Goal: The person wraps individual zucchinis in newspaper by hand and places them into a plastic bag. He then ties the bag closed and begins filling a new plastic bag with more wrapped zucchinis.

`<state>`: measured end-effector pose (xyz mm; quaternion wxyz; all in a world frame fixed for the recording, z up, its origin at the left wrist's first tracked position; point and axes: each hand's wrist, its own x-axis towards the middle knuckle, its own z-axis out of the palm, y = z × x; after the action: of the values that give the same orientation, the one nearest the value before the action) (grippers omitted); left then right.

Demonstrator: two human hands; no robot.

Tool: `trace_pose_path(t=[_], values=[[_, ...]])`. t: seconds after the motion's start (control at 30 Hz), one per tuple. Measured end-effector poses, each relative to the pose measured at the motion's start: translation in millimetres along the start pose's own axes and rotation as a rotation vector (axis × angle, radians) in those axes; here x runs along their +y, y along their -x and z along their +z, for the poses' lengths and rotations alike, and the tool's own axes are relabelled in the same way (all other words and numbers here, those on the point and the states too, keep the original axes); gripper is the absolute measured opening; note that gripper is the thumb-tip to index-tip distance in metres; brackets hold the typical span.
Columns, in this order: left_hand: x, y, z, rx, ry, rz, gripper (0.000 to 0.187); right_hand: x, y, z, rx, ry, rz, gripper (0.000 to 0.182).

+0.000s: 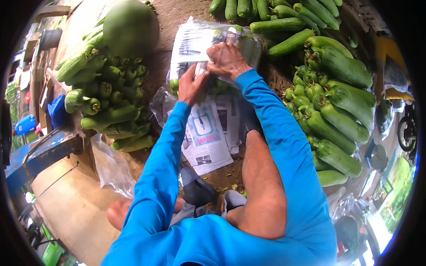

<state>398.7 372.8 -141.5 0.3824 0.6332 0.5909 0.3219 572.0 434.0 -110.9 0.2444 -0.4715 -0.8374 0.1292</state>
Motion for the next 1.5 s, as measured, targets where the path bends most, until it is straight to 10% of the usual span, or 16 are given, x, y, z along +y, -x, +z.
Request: trace_pose_path(t=[0.17, 0.3, 0.5, 0.67, 0.83, 0.97, 1.17, 1.3, 1.37, 1.5], values=[[16.9, -19.6, -10.7, -0.125, -0.096, -0.011, 0.049, 18.4, -5.5, -22.9, -0.268, -0.307, 0.075, 0.02], [25.9, 14.1, -11.4, -0.155, -0.094, -0.174, 0.057, 48.1, -30.7, -34.2, 0.255, 0.039, 0.027, 0.017], [20.8, 24.2, 6.3, -0.034, -0.078, -0.184, 0.054, 110.4, -41.8, 39.5, -0.006, -0.077, 0.472, 0.077], [28.1, 4.0, 11.6, -0.04, -0.095, -0.101, 0.046, 96.9, -41.4, 28.1, 0.041, -0.123, 0.592, 0.074], [11.0, 6.4, 10.9, -0.037, -0.087, -0.146, 0.059, 95.4, -47.2, 28.3, -0.093, -0.239, 0.536, 0.069], [24.1, 23.2, 5.7, -0.016, -0.15, -0.246, 0.06, 168.0, -37.3, 44.0, -0.356, 0.57, -0.026, 0.053], [8.7, 152.8, -33.1, -0.024, -0.153, 0.052, 0.043, 77.2, -45.7, 14.4, -0.395, 0.276, 0.706, 0.102], [-25.8, 229.5, -85.7, -0.199, -0.038, -0.394, 0.039, 43.7, -38.9, 23.4, -0.361, 0.564, 0.538, 0.083], [-71.0, 257.9, -71.9, -0.001, -0.012, -0.551, 0.041, 6.4, -37.7, 15.3, -0.202, 0.632, 0.035, 0.059], [-80.8, 244.8, -107.3, 0.051, 0.136, -0.602, 0.042, -119.2, -47.5, 31.4, -0.22, 0.092, -0.145, 0.046]])
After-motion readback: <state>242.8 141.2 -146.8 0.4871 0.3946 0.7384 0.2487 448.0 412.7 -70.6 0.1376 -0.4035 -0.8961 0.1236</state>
